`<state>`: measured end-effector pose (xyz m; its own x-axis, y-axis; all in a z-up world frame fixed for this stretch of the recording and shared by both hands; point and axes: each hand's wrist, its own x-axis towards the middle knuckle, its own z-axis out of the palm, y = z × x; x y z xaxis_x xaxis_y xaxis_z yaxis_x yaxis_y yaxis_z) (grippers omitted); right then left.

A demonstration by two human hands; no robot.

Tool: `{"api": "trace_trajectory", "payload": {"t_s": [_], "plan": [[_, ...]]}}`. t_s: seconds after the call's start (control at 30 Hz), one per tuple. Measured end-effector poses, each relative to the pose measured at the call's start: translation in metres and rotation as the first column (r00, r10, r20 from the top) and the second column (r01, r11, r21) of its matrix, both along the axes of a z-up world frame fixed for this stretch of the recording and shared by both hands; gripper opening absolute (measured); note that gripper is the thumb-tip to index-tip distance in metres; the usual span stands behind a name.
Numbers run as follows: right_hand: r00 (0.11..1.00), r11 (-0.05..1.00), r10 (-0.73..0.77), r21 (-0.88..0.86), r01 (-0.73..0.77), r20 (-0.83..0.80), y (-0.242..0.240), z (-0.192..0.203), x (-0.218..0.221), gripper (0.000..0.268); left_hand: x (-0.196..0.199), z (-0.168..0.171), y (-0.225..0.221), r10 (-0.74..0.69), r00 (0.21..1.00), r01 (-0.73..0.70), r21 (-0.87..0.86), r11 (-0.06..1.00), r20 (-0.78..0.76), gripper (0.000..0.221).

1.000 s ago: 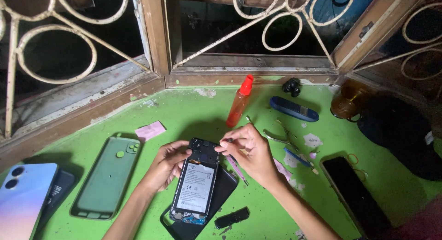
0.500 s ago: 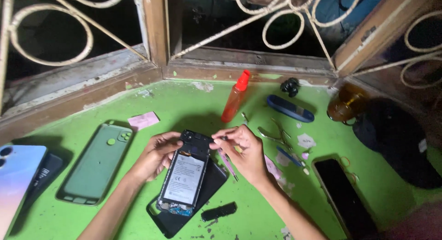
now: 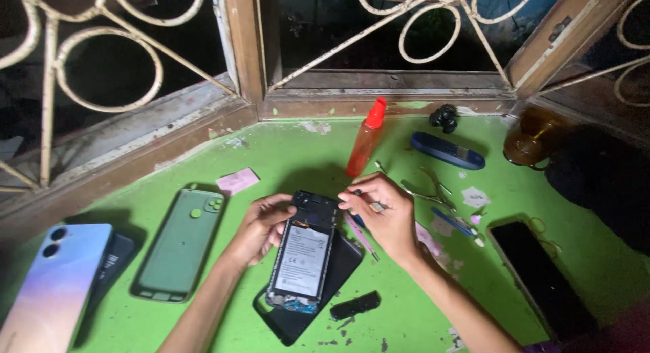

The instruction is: Disassembling and repairing internal components of a smartphone using precision tools on a workbench.

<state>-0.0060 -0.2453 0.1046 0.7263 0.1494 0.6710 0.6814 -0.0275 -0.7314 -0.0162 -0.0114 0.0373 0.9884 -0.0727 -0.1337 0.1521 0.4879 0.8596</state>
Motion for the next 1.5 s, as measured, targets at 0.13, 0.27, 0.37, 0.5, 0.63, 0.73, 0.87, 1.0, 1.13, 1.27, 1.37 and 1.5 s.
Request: {"api": "trace_trajectory", "payload": {"t_s": [0.13,0.27,0.37,0.5,0.63,0.73,0.87,1.0,1.13,1.27,1.37,1.5], "plan": [[0.997,0.999,0.027,0.022,-0.026,-0.069,0.012,0.009,-0.011,0.018,0.002,-0.002,0.003,-0.003,1.000,0.003,-0.014,1.000,-0.004,0.031],[0.997,0.988,0.078,-0.131,-0.081,-0.029,0.014,0.018,-0.014,0.026,0.006,-0.012,0.006,-0.027,1.000,0.027,-0.051,0.998,-0.001,0.029],[0.994,0.985,0.100,-0.140,-0.105,-0.038,0.012,0.006,-0.013,0.022,0.007,-0.018,0.006,-0.058,0.998,0.058,-0.067,0.996,0.001,0.027],[0.994,0.992,0.090,-0.082,-0.096,-0.070,0.011,-0.007,-0.010,0.018,0.011,-0.028,0.009,-0.081,0.997,0.082,-0.076,0.994,0.011,0.028],[0.992,0.991,0.074,-0.105,-0.085,-0.103,0.010,0.001,-0.012,0.020,0.013,-0.032,0.011,-0.097,0.995,0.097,-0.087,0.991,0.000,0.030],[0.993,0.980,0.109,-0.162,-0.114,-0.039,0.008,0.008,-0.013,0.032,0.015,-0.034,0.010,-0.106,0.994,0.105,-0.090,0.990,-0.009,0.033],[0.991,0.978,0.135,-0.161,-0.131,0.015,0.008,0.011,-0.014,0.018,0.017,-0.042,0.012,-0.115,0.993,0.114,-0.100,0.988,-0.001,0.035],[0.994,0.986,0.091,-0.148,-0.081,0.068,0.001,0.008,-0.009,0.017,0.018,-0.047,0.013,-0.132,0.991,0.133,-0.100,0.986,0.016,0.038],[0.998,0.998,-0.047,-0.029,0.049,0.052,0.008,0.028,-0.017,0.023,0.017,-0.043,0.011,-0.108,0.994,0.108,-0.085,0.990,0.009,0.040],[0.998,0.989,0.036,-0.140,-0.043,-0.047,0.058,0.039,-0.013,0.014,0.015,-0.038,0.013,-0.130,0.991,0.131,-0.059,0.990,0.016,0.037],[0.965,0.928,0.235,-0.270,-0.257,-0.114,0.119,0.036,-0.014,0.018,0.014,-0.036,0.019,-0.136,0.990,0.137,-0.048,0.989,0.020,0.035],[0.908,0.750,0.413,-0.542,-0.379,-0.065,0.187,0.026,-0.003,0.030,0.017,-0.035,0.023,-0.138,0.990,0.139,-0.032,0.990,0.036,0.033]]}}
